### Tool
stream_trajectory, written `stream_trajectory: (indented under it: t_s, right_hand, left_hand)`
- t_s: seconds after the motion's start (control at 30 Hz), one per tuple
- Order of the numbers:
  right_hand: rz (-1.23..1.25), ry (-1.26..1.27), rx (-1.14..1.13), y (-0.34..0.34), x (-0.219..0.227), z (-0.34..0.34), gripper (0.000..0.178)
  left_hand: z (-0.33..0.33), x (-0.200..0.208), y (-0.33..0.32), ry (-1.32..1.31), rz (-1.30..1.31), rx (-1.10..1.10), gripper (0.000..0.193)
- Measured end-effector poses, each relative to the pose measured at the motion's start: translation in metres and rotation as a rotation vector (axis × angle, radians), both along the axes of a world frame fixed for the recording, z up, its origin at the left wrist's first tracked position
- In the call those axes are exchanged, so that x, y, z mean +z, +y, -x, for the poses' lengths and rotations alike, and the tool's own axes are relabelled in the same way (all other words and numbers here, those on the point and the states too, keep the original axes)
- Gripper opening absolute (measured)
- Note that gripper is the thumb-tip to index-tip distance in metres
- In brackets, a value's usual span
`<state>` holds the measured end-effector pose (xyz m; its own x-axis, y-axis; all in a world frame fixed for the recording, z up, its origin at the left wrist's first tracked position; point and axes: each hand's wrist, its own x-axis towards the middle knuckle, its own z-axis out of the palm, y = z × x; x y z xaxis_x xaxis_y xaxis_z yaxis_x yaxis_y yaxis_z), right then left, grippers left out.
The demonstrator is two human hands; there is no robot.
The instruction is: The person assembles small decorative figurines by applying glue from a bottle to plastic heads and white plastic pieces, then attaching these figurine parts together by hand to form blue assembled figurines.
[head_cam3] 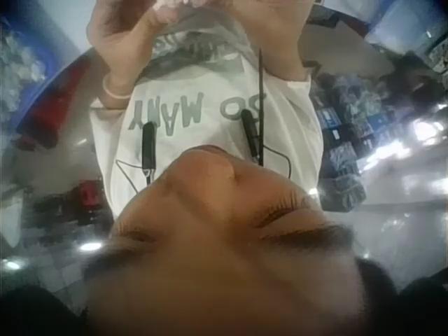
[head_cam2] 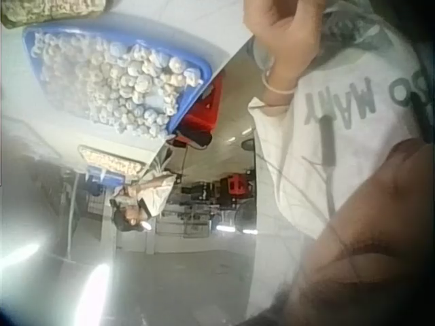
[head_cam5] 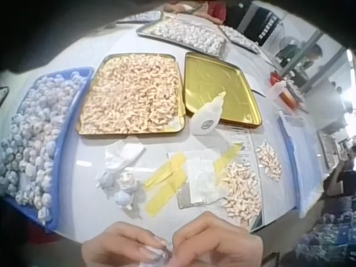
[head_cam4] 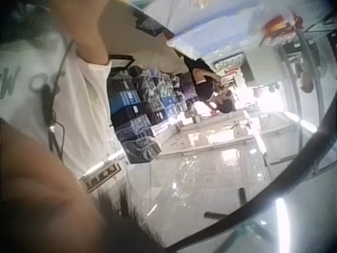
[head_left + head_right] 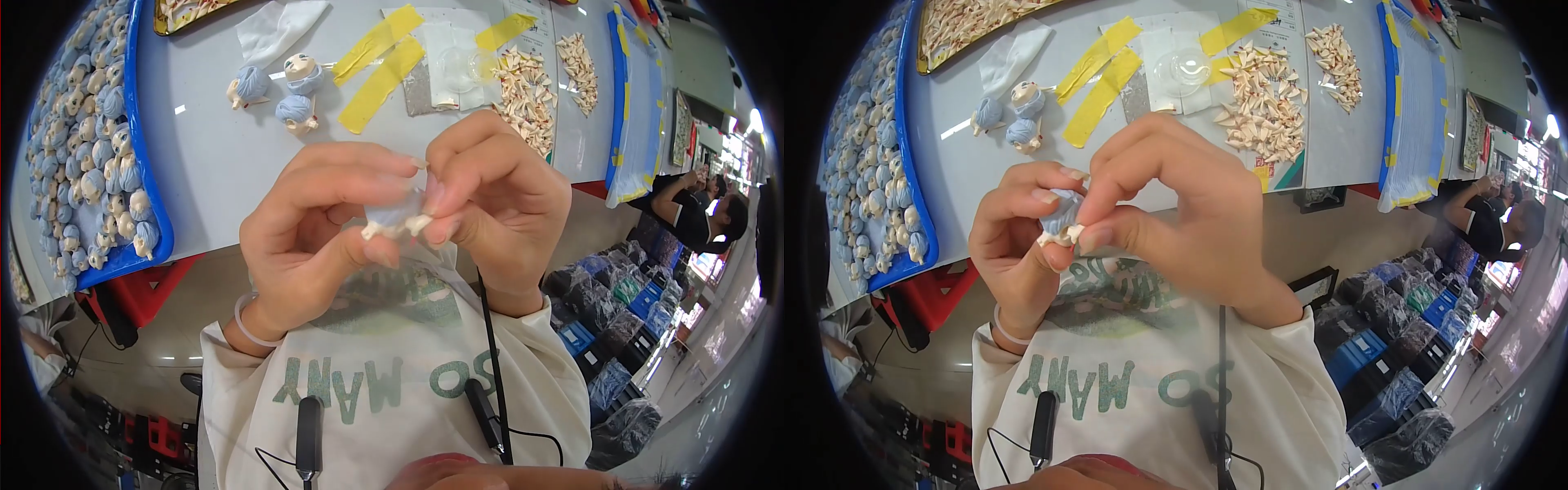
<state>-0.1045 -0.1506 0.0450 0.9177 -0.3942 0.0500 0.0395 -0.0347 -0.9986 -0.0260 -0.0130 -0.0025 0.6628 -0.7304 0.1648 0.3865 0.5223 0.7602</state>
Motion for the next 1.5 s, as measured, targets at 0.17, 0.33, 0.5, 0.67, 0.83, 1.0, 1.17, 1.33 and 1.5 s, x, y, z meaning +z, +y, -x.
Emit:
stream_trajectory:
  t_s: [0.17,0.33,0.5,0.67,0.83,1.0,1.17,1.33,1.5]
  right_hand:
    - [0.429,-0.064,-0.032,0.004,0.002,-0.001,0.024]
    - [0.323,-0.088,-0.058,0.007,-0.003,0.0,0.024]
    - [0.214,-0.079,-0.026,-0.001,-0.014,0.001,0.023]
    - [0.562,-0.131,-0.327,-0.05,-0.026,0.017,0.022]
    - [0.88,0.243,-0.586,-0.135,-0.025,0.052,0.015]
    - [1.049,0.366,-0.433,-0.155,-0.026,0.049,0.013]
    - [1.136,0.414,-0.323,-0.157,-0.021,0.043,0.008]
    - [1.222,0.32,-0.295,-0.162,-0.029,0.042,0.007]
    - [0.988,0.324,-0.533,-0.142,-0.023,0.064,0.006]
  left_hand:
    - [-0.002,0.004,0.007,-0.427,-0.271,0.142,0.028]
    - [0.007,0.002,0.003,-0.571,-0.314,0.309,0.03]
    - [0.004,0.001,0.0,-0.69,-0.332,0.369,0.032]
    - [-0.021,0.011,0.006,-0.872,-0.699,0.136,0.032]
    - [-0.027,0.007,-0.002,-0.994,-0.869,0.254,0.032]
    - [-0.04,0.02,0.002,-1.158,-0.945,0.361,0.028]
    - [-0.085,0.042,0.081,-1.169,-1.17,0.679,0.026]
    - [-0.105,0.041,0.149,-0.8,-1.604,0.534,0.04]
    - [-0.097,0.043,0.103,-0.913,-1.608,0.452,0.039]
